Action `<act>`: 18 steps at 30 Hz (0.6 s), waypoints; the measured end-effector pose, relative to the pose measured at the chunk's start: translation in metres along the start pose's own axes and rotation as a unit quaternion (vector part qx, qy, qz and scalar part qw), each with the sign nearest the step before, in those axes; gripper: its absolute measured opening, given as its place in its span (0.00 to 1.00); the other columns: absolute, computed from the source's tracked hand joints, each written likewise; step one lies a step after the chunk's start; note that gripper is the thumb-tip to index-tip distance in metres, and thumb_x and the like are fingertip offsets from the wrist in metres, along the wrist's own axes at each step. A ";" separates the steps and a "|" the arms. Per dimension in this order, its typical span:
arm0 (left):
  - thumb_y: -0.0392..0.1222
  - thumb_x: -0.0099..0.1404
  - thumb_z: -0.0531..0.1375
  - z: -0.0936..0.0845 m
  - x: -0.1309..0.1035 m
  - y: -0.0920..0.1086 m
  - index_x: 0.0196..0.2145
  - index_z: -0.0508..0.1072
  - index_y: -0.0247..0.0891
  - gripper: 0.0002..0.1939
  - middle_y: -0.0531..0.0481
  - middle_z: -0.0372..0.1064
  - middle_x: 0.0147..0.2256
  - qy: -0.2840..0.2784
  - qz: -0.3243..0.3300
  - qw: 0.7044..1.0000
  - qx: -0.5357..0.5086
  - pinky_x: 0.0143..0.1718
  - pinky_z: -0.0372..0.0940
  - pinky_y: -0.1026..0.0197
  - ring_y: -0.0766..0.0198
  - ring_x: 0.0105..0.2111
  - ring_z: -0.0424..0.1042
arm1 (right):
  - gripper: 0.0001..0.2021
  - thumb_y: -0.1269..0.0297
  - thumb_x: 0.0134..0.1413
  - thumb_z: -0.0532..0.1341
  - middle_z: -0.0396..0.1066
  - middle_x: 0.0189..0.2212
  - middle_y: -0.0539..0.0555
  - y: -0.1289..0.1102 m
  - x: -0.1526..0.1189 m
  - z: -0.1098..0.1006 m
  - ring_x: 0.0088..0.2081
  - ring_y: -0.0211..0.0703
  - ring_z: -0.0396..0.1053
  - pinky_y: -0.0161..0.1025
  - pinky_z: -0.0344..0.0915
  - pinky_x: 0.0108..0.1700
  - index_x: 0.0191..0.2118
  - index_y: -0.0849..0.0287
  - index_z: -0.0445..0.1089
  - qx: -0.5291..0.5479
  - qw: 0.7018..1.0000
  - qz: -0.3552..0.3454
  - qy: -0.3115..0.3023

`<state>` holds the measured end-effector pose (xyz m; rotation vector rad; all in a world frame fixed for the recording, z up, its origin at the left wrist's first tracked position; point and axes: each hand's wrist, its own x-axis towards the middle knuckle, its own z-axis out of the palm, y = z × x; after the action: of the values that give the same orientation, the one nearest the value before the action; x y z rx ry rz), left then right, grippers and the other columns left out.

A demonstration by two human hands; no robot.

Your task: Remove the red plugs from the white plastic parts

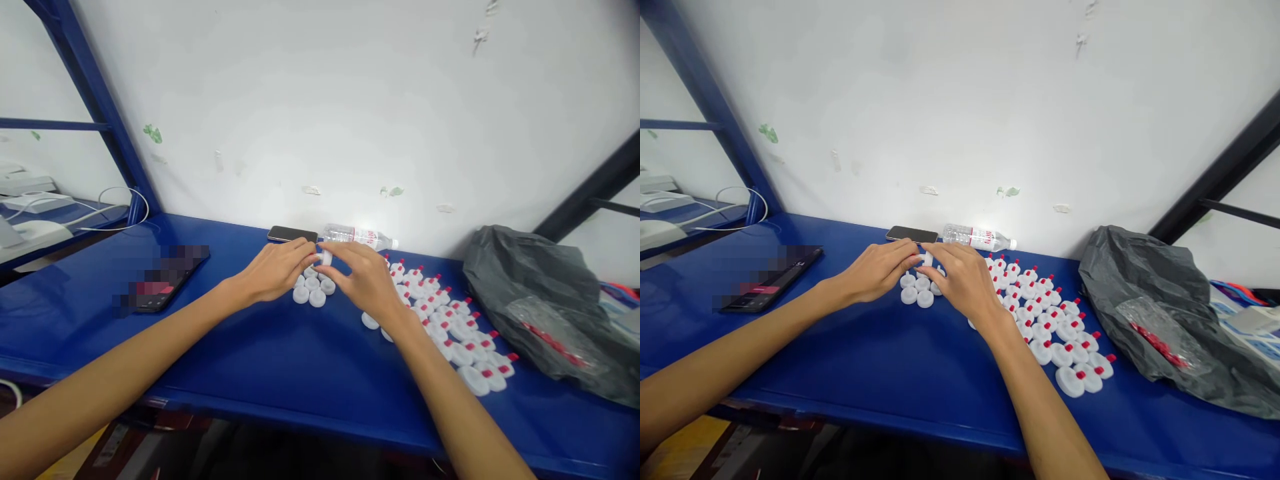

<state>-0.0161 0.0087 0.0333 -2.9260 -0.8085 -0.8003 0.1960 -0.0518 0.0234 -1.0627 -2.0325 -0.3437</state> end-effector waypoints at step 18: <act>0.47 0.75 0.47 0.002 0.004 -0.028 0.23 0.63 0.40 0.23 0.53 0.66 0.22 0.096 -0.155 0.976 -0.118 0.31 0.58 0.58 0.63 0.25 0.65 | 0.18 0.47 0.69 0.55 0.79 0.39 0.56 0.041 0.000 -0.039 0.39 0.51 0.76 0.44 0.66 0.42 0.51 0.54 0.70 -0.093 0.963 0.226 0.119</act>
<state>-0.0252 0.0351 0.0303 -2.8889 -1.2492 -1.2598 0.2488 -0.0486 0.0442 -1.4849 -1.5142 -0.4036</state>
